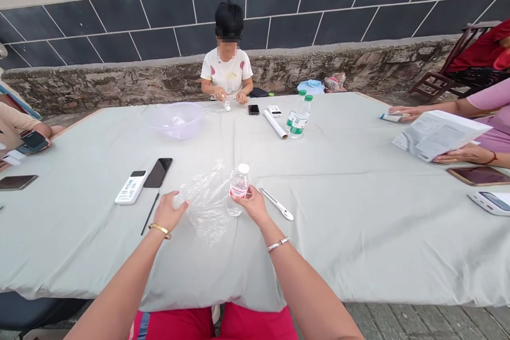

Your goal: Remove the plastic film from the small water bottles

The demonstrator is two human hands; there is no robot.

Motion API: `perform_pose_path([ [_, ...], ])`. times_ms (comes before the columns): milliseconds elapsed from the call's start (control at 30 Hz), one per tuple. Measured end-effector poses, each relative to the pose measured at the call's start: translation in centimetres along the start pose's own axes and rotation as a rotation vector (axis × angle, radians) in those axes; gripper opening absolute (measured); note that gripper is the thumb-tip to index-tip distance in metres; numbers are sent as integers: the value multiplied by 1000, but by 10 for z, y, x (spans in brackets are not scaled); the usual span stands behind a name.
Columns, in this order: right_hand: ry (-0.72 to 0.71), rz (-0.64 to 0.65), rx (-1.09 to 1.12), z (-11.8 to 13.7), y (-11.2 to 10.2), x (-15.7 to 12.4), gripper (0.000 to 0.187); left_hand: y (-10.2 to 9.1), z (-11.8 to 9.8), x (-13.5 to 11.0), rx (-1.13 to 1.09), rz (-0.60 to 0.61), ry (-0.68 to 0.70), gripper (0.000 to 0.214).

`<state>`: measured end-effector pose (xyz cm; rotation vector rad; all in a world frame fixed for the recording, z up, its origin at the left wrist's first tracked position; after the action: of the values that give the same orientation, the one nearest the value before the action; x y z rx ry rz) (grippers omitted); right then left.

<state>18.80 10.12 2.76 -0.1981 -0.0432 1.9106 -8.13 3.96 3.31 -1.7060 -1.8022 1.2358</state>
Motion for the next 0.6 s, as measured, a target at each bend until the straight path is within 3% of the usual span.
perform_pose_path([
  [67,-11,-35,-58,-4,1,-1,47,18,-15,1,78,62,-10,82],
  [100,-20,-54,-80,-7,2,-3,47,26,-19,3,135,101,-25,85],
  [133,-30,-65,-93,-9,2,-5,48,32,-21,5,190,138,-42,77],
  [200,-55,-77,-93,-14,1,-9,48,36,-18,10,276,201,-65,39],
  [267,-79,-118,-83,-16,-3,-12,48,27,-9,15,321,230,-71,7],
  [300,-86,-159,-83,-17,-7,-13,49,19,-3,17,336,226,-75,4],
  [467,-65,-358,-214,-17,-26,-3,59,-21,13,13,363,239,-69,18],
  [600,-44,-318,-353,-18,-33,0,62,-29,10,-12,270,342,42,19],
])
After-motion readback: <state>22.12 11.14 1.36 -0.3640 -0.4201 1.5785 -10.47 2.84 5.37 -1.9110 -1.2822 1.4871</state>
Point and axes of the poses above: each hand's wrist, its own x-axis towards the middle knuckle, its own y-axis out of the palm, z = x × y, the point moved 4 cm from there along x, towards the middle knuckle, and after that the axes turned 15 degrees about z, right-handed, at the moved point
